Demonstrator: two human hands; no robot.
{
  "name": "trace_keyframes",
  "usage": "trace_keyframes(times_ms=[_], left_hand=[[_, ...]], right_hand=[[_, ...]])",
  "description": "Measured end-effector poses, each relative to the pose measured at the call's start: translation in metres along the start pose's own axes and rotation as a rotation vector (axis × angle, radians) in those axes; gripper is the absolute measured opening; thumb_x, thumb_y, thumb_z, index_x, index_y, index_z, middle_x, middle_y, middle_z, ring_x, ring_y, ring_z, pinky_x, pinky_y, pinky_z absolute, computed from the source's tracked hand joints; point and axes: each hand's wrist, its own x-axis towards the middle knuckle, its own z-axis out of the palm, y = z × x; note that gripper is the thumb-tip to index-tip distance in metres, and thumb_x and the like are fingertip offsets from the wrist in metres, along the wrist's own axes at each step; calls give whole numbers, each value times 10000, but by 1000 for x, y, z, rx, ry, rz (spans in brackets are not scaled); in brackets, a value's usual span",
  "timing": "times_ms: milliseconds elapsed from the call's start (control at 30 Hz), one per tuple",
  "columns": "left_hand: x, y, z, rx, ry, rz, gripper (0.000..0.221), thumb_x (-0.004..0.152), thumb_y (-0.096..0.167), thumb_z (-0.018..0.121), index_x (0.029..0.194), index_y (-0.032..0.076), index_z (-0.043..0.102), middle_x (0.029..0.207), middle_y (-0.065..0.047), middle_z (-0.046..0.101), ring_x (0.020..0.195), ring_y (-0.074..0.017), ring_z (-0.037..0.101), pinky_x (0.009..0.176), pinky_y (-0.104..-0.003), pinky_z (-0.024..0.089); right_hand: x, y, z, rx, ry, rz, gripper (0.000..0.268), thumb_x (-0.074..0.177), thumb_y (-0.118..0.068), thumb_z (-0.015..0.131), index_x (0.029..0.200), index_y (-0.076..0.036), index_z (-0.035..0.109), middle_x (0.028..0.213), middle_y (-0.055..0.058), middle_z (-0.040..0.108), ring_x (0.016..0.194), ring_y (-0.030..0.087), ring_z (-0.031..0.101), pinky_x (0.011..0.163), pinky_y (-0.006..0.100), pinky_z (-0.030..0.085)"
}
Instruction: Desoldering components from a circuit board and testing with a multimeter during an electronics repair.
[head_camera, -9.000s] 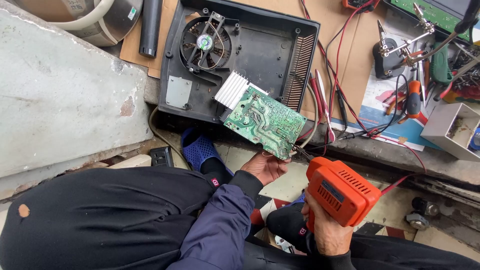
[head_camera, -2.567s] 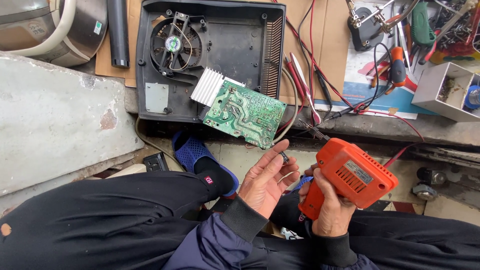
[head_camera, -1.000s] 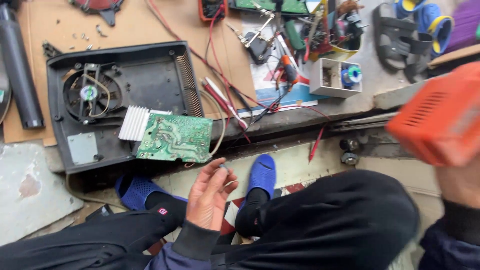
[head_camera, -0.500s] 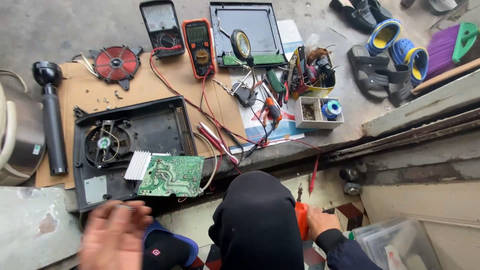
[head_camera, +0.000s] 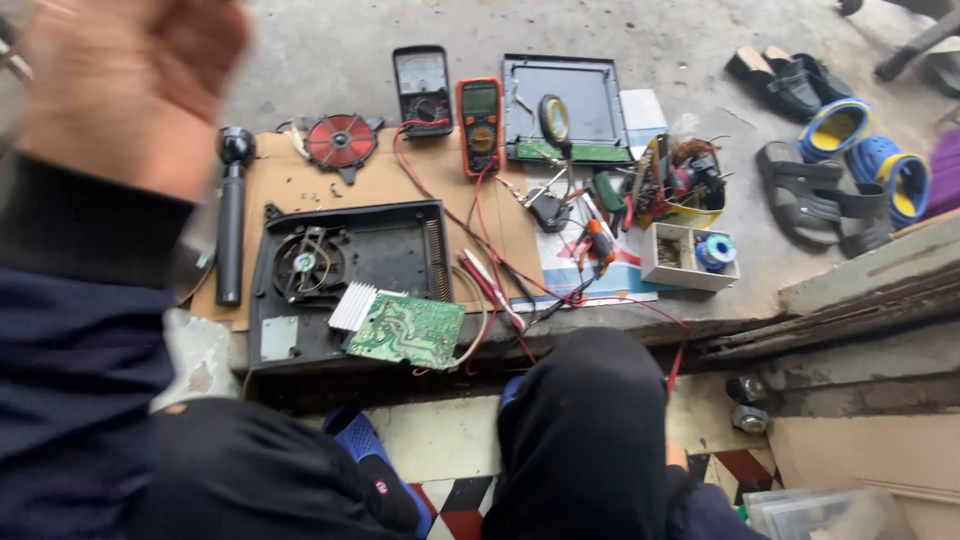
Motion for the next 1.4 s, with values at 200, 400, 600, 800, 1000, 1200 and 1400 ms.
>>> trace_keyframes(times_ms=[200,400,600,800,1000,1200,1400], left_hand=[[-100,-27,223,-155,211,-45,336,977,204,869,1239,62,713,1094,-76,800,962,-143,810,852,-237,715],[-121,-24,189,-144,313,-92,377,940,261,905,1245,117,736,1110,-69,830,921,-130,817,842,-247,716],[-131,-19,175,-163,466,-141,411,911,267,903,1253,127,725,1066,-51,835,829,-108,794,718,-221,685],[-130,-21,178,-96,491,-208,353,970,253,839,1268,109,716,1043,-69,807,815,-107,777,714,-205,659],[-136,-20,166,-19,491,-272,401,962,279,829,1319,136,714,1047,-64,810,824,-119,767,724,-222,644],[-135,-15,157,29,478,-285,387,990,314,808,1335,162,717,1054,-33,811,810,-92,768,722,-200,654],[-124,-16,177,126,454,-303,394,1026,375,765,1364,181,703,1031,0,812,801,-55,767,702,-153,633]], right_hand=[[43,-17,-60,291,-9,-67,228,954,-290,723,1092,-136,819,973,82,854,867,276,795,804,387,615],[65,-185,-278,580,16,-81,275,945,-280,824,1180,-143,866,1029,11,889,875,168,804,808,274,606],[115,-268,-302,402,81,-359,287,980,-262,702,1233,-184,812,1079,38,841,898,327,771,806,428,588],[199,-311,-248,187,115,-508,249,1039,-298,655,1180,-162,808,1197,61,778,936,389,762,825,499,606],[211,-283,-264,49,179,-477,267,1024,-292,655,1224,-231,821,1265,-2,779,879,344,762,747,469,602],[180,-218,-317,211,387,-276,298,1008,-133,734,1293,-163,814,1092,55,757,851,300,727,765,409,569],[136,-219,-328,461,216,-113,208,993,-155,730,1136,-58,846,811,107,795,606,226,645,593,363,517]])
